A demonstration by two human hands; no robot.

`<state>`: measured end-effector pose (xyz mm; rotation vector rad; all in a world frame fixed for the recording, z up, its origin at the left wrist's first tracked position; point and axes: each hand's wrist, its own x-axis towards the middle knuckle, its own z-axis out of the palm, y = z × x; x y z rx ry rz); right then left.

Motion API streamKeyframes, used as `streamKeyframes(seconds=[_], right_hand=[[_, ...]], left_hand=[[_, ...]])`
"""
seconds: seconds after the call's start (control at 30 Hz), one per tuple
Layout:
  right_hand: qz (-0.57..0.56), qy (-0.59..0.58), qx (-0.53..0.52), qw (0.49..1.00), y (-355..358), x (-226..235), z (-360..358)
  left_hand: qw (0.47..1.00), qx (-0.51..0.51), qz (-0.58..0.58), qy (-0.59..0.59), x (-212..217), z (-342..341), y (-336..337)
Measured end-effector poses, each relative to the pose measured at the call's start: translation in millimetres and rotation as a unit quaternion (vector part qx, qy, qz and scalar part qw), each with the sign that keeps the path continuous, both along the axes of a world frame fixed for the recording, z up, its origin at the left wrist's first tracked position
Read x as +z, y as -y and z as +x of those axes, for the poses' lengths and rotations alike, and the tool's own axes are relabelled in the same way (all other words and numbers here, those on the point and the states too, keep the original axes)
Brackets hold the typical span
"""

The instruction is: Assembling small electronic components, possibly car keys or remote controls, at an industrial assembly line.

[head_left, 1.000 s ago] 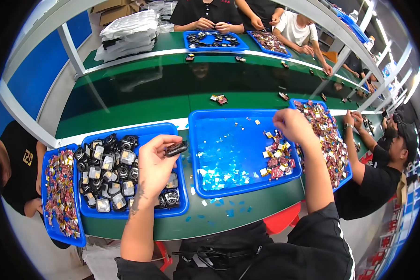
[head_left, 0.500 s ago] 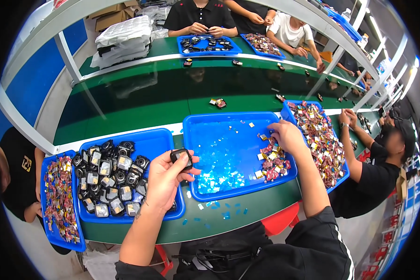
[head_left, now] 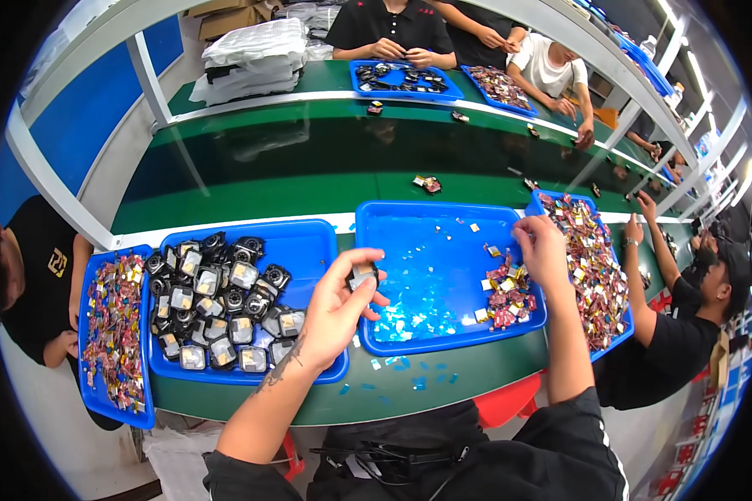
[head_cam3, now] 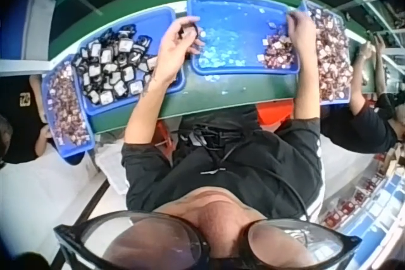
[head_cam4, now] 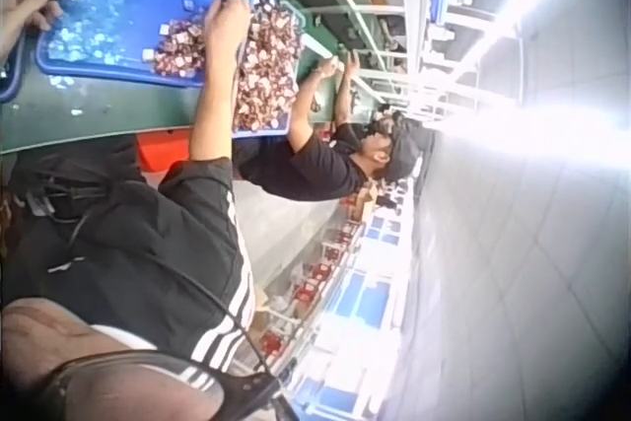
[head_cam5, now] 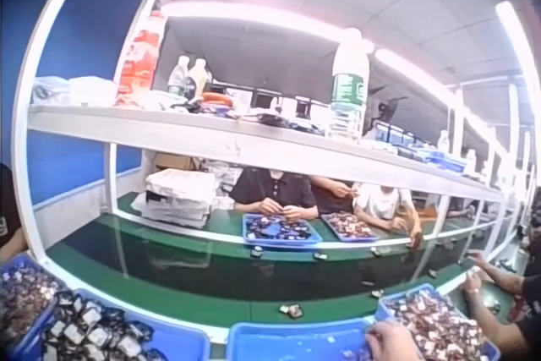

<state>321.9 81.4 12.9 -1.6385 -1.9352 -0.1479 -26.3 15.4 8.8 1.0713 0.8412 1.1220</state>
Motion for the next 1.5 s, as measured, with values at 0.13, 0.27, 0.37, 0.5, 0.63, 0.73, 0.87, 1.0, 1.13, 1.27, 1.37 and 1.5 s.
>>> streamKeyframes(seconds=[0.13, 0.27, 0.37, 0.5, 0.63, 0.73, 0.87, 1.0, 1.13, 1.27, 1.37, 1.5], right_hand=[[-0.143, -0.431, 0.139, 0.88, 49, 13, -75], [-0.221, -0.578, 0.205, 0.758, 88, 11, -118], [-0.236, -0.608, 0.206, 0.73, 95, 17, -140], [-0.244, -0.603, 0.219, 0.727, 95, 10, -147], [-0.21, -0.566, 0.263, 0.752, 94, 9, -147], [-0.291, -0.598, 0.245, 0.706, 95, 12, -139], [-0.407, -0.584, 0.269, 0.648, 83, 7, -127], [-0.501, -0.592, 0.273, 0.569, 72, 6, -120], [-0.548, -0.629, 0.248, 0.493, 70, 7, -125], [-0.382, -0.496, 0.228, 0.745, 80, 15, -134], [-0.265, -0.45, 0.168, 0.836, 70, 7, -134], [-0.054, -0.11, 0.181, 0.976, 51, -27, -120]], left_hand=[[0.984, 0.048, 0.105, -0.139, -5, 3, 11], [0.97, 0.011, 0.153, -0.189, 6, 14, 16], [0.952, 0.002, 0.193, -0.237, 4, 20, 19], [0.969, -0.046, 0.1, -0.219, 6, 18, 21], [0.973, -0.083, 0.115, -0.183, -1, 14, 20], [0.968, -0.019, 0.16, -0.193, 0, 17, 23], [0.845, 0.079, 0.448, -0.28, -9, 18, 14], [0.779, 0.092, 0.508, -0.355, 1, 17, 15], [0.757, 0.102, 0.517, -0.386, -1, 16, 19], [0.672, 0.105, 0.573, -0.457, 1, 13, 24], [0.784, 0.155, 0.463, -0.384, -3, 26, 24], [0.961, 0.091, 0.187, -0.181, -5, 32, 27]])
